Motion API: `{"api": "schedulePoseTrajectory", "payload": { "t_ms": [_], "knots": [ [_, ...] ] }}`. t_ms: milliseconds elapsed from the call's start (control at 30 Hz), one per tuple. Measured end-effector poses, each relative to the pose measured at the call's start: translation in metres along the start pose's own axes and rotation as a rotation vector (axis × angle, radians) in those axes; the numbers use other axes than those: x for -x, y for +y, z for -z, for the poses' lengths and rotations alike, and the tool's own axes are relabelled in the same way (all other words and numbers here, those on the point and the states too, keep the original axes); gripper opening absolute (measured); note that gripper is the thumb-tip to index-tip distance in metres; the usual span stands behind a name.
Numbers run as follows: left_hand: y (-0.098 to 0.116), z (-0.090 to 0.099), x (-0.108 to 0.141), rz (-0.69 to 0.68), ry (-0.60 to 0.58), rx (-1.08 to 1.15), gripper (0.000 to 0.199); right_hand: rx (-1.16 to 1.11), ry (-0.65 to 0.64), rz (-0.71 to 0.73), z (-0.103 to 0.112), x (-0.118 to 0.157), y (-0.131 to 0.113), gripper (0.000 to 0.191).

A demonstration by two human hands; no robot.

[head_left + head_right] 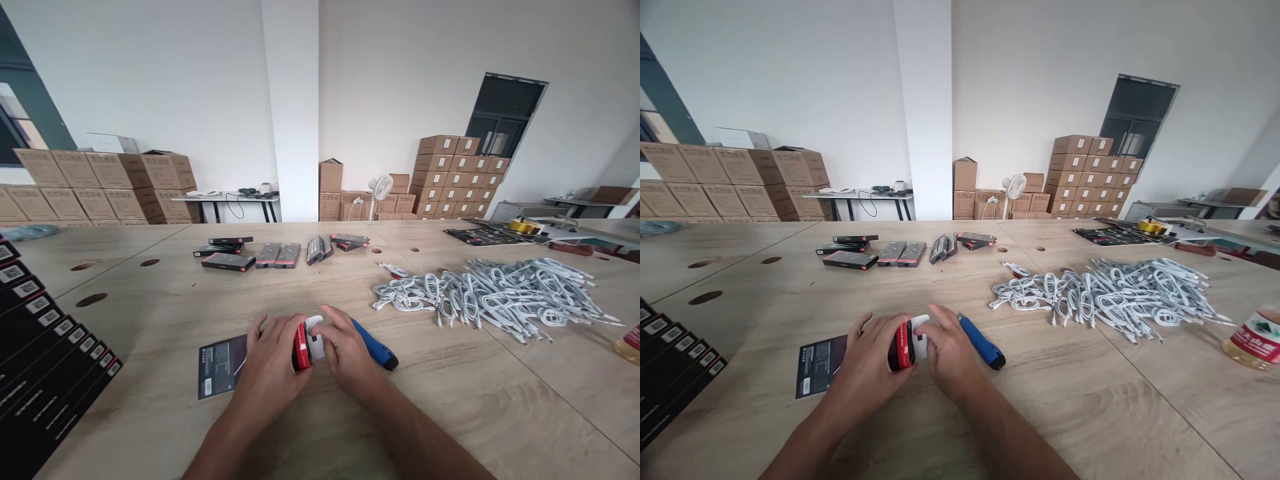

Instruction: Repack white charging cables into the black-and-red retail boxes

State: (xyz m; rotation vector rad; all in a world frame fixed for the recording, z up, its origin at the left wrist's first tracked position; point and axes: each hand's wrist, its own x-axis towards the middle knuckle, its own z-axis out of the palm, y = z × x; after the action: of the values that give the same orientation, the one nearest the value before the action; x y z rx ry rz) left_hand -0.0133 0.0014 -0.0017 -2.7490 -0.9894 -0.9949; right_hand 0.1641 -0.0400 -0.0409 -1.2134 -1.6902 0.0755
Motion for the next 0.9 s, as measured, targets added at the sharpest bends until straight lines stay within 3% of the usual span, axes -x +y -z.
{"api": "schedulePoseTrajectory", "payload": {
  "t_ms": [167, 233, 300, 400, 533, 633, 700, 800, 900],
  "knots": [
    [0.002, -0.004, 0.0, -0.004, 0.021, -0.042, 0.054, -0.343, -0.128, -0.185, -0.009, -0.004, -0.018, 0.027],
    [0.001, -0.004, -0.001, -0.01, 0.001, -0.044, 0.056, -0.48, -0.112, -0.308, -0.011, -0.005, -0.02, 0.017],
    [-0.002, -0.002, -0.001, -0.008, -0.026, -0.036, 0.06, -0.574, -0.005, -0.444, -0.011, -0.007, -0.014, 0.015],
    [-0.011, 0.002, 0.0, 0.032, -0.052, -0.027, 0.066, -0.656, 0.181, -0.561, -0.005, -0.01, 0.006, 0.034],
    [-0.022, 0.007, 0.003, 0.084, -0.074, -0.047, 0.064, -0.596, 0.314, -0.573, 0.013, -0.015, 0.031, 0.041],
    [-0.024, 0.006, 0.005, 0.117, -0.109, -0.075, 0.064, -0.453, 0.4, -0.52, 0.022, -0.015, 0.034, 0.042],
    [-0.022, 0.004, 0.006, 0.127, -0.131, -0.084, 0.065, -0.25, 0.338, -0.357, 0.022, -0.011, 0.03, 0.034],
    [-0.018, 0.004, 0.007, 0.116, -0.144, -0.081, 0.067, 0.083, 0.103, -0.14, 0.019, -0.005, 0.024, 0.017],
    [-0.015, 0.006, 0.006, 0.117, -0.17, -0.061, 0.068, 0.187, -0.054, -0.176, 0.015, -0.002, 0.022, 0.007]
  ]
}}
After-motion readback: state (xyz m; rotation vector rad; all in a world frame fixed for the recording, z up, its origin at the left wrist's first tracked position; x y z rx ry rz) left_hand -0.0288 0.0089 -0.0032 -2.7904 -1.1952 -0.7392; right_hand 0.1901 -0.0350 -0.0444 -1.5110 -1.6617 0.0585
